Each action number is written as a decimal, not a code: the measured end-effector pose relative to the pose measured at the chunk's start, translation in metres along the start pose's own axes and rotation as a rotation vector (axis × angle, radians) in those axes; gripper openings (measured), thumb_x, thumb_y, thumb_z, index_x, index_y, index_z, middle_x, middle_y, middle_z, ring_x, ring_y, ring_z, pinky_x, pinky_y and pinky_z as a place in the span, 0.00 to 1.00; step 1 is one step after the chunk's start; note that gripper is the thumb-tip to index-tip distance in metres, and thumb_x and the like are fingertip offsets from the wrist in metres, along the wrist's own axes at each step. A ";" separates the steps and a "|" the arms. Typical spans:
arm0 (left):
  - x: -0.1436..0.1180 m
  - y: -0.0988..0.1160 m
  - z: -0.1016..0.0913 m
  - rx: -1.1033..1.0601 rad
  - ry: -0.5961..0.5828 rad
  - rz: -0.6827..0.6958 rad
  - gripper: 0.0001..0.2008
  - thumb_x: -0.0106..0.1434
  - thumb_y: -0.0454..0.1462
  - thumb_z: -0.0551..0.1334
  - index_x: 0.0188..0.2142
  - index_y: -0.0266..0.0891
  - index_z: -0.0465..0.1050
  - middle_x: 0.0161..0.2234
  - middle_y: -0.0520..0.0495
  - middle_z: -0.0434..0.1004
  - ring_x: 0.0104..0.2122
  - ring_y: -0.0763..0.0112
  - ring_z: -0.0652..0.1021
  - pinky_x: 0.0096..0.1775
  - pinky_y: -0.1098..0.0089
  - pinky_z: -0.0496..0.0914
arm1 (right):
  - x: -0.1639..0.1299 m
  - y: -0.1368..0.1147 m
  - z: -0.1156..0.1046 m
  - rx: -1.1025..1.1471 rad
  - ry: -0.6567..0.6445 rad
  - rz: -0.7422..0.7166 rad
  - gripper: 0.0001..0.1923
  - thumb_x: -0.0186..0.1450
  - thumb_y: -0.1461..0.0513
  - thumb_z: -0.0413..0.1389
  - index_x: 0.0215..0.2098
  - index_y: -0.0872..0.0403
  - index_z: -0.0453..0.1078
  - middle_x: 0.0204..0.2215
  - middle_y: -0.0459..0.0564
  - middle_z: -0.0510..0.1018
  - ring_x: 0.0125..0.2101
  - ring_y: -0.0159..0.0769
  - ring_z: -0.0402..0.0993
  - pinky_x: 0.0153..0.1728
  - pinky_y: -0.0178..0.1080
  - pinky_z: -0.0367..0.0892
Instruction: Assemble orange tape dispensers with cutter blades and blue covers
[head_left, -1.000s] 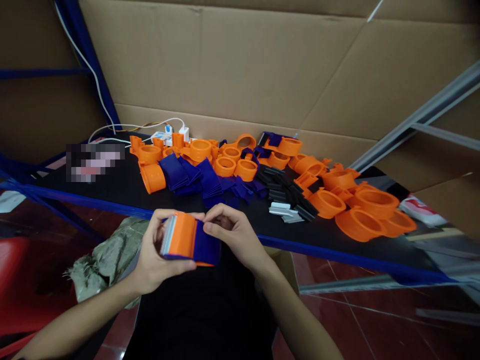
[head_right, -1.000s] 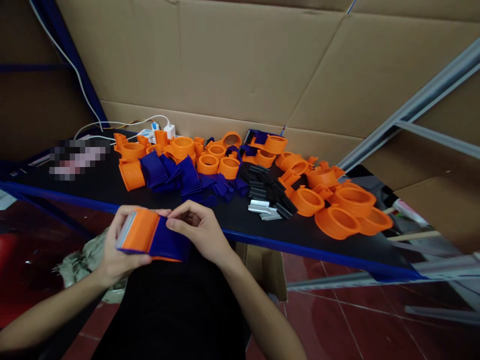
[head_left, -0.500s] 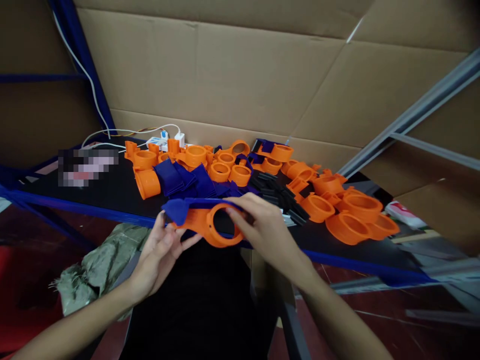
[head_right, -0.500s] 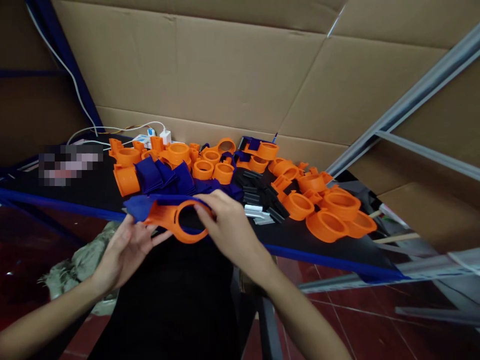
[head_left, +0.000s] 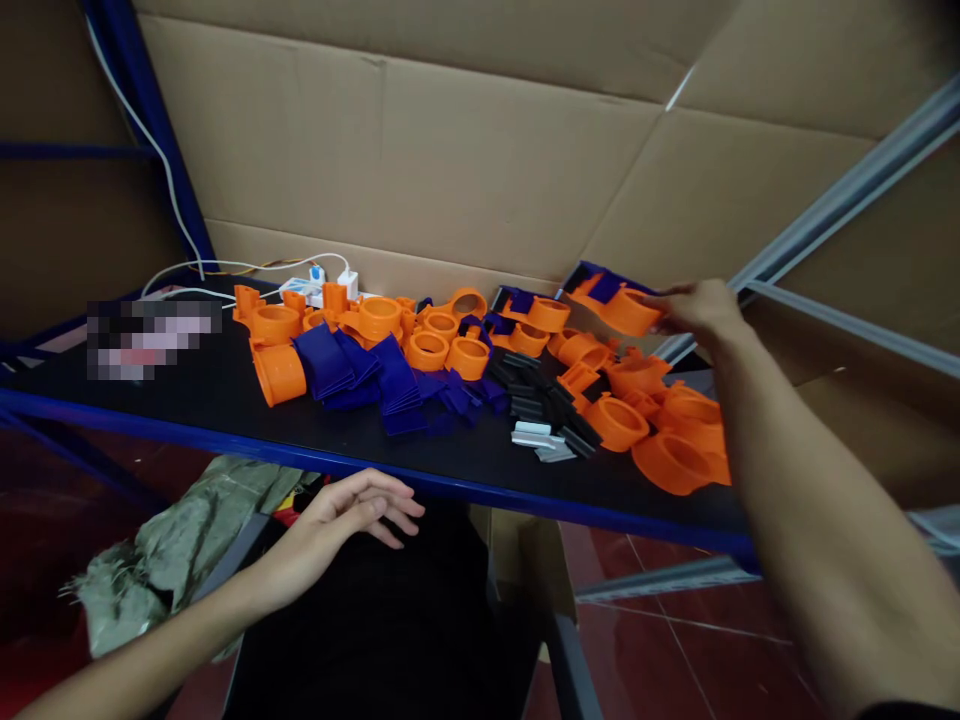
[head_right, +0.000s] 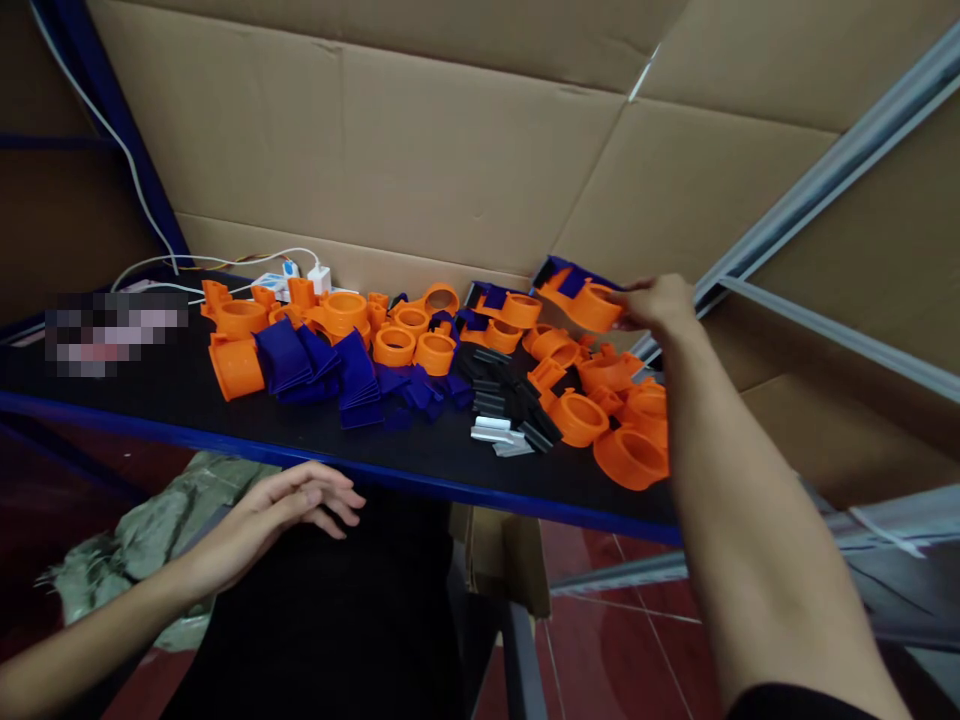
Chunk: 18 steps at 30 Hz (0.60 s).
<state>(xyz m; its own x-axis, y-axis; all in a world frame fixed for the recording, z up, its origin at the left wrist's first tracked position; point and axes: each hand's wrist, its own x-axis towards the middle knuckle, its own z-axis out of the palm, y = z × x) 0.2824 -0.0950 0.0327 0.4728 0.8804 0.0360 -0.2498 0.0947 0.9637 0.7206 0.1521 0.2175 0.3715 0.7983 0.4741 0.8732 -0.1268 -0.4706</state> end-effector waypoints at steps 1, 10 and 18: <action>0.001 0.000 0.000 0.013 -0.005 -0.016 0.16 0.71 0.44 0.57 0.51 0.39 0.75 0.49 0.35 0.80 0.47 0.53 0.80 0.48 0.53 0.73 | 0.001 0.008 -0.003 -0.015 -0.030 0.010 0.18 0.59 0.60 0.67 0.39 0.70 0.78 0.17 0.59 0.75 0.14 0.31 0.69 0.22 0.39 0.65; 0.003 0.001 0.003 0.055 -0.040 -0.086 0.16 0.69 0.45 0.58 0.48 0.38 0.76 0.49 0.35 0.80 0.46 0.55 0.80 0.46 0.56 0.74 | -0.002 -0.002 -0.002 -0.100 -0.087 -0.277 0.18 0.64 0.58 0.63 0.48 0.63 0.78 0.37 0.70 0.81 0.36 0.35 0.75 0.43 0.40 0.61; 0.004 0.001 0.004 0.067 -0.082 -0.117 0.15 0.69 0.45 0.59 0.46 0.38 0.77 0.48 0.36 0.80 0.47 0.54 0.80 0.45 0.57 0.74 | -0.015 -0.059 0.050 -0.022 -0.183 -0.306 0.23 0.70 0.55 0.54 0.48 0.69 0.76 0.26 0.63 0.80 0.23 0.29 0.73 0.33 0.36 0.63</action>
<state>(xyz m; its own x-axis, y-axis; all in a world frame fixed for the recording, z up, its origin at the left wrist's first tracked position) 0.2869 -0.0934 0.0343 0.5634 0.8241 -0.0585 -0.1334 0.1606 0.9780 0.6479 0.1768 0.2008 0.0307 0.8933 0.4483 0.9427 0.1233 -0.3101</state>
